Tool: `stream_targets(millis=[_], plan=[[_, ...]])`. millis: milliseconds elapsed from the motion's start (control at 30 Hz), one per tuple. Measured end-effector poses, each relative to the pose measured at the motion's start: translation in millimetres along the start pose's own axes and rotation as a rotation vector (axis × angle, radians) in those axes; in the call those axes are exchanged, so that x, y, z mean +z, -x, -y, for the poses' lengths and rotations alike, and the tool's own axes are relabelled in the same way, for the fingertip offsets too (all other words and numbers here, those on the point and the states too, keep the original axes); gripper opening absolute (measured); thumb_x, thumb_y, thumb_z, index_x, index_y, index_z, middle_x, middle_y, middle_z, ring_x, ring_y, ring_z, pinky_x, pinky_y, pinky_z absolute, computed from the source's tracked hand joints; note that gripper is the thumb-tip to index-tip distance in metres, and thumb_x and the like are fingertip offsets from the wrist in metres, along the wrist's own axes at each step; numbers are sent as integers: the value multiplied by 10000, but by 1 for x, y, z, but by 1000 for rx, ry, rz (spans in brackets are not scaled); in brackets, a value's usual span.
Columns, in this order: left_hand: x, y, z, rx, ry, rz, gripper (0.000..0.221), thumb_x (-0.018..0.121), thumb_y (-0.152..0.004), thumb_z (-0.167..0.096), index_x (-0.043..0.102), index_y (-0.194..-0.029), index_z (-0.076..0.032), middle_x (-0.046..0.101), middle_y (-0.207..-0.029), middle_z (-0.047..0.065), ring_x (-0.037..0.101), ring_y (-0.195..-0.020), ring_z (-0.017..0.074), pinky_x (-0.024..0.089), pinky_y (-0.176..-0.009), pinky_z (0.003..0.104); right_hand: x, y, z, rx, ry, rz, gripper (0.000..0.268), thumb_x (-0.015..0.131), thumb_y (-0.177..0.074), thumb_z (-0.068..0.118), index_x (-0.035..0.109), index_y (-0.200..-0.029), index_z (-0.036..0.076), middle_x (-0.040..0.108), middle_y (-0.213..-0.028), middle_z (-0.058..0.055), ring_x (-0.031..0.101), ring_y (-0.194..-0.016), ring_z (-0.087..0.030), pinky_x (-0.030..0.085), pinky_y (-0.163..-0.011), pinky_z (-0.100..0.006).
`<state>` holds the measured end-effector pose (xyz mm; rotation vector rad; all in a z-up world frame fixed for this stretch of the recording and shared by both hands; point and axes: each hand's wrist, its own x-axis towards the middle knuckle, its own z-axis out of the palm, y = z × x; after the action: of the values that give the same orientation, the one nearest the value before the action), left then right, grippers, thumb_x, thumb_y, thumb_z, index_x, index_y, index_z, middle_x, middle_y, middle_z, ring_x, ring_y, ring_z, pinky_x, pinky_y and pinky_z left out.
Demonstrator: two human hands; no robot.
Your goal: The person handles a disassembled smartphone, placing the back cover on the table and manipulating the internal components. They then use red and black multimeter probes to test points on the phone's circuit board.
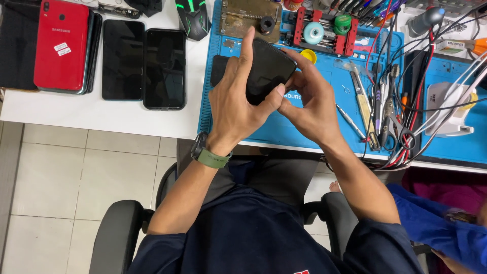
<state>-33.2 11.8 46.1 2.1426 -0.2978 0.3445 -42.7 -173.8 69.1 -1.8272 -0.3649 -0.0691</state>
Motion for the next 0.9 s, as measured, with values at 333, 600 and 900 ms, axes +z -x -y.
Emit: stream_targets(millis=[333, 600, 900], plan=[[-11, 6, 8, 31, -69, 133, 998, 669, -1007, -563, 124, -1791, -272, 610, -1228, 59, 680, -899, 244, 529, -504, 358, -9, -3, -6, -30, 74, -12, 472, 674, -985, 13, 664, -1453, -49, 716, -1206, -112, 610, -985, -177, 597, -962, -371], [-12, 16, 19, 143, -177, 120, 1108, 851, -977, -616, 173, -1795, -301, 638, -1164, 20, 684, -859, 242, 547, -550, 380, -17, -2, -14, -34, 157, -53, 311, 678, -954, -53, 804, -1238, -27, 806, -1099, -128, 666, -981, -184, 534, -944, -347], [-27, -3, 4, 84, 450, 177, 974, 819, -997, -405, 264, -1774, -217, 435, -1837, 116, 459, -1734, 332, 460, -1378, 428, -26, 3, 10, 36, -69, 20, 522, 715, -1088, 195, 603, -1538, -44, 670, -1286, -131, 662, -1127, -216, 591, -1058, -347]])
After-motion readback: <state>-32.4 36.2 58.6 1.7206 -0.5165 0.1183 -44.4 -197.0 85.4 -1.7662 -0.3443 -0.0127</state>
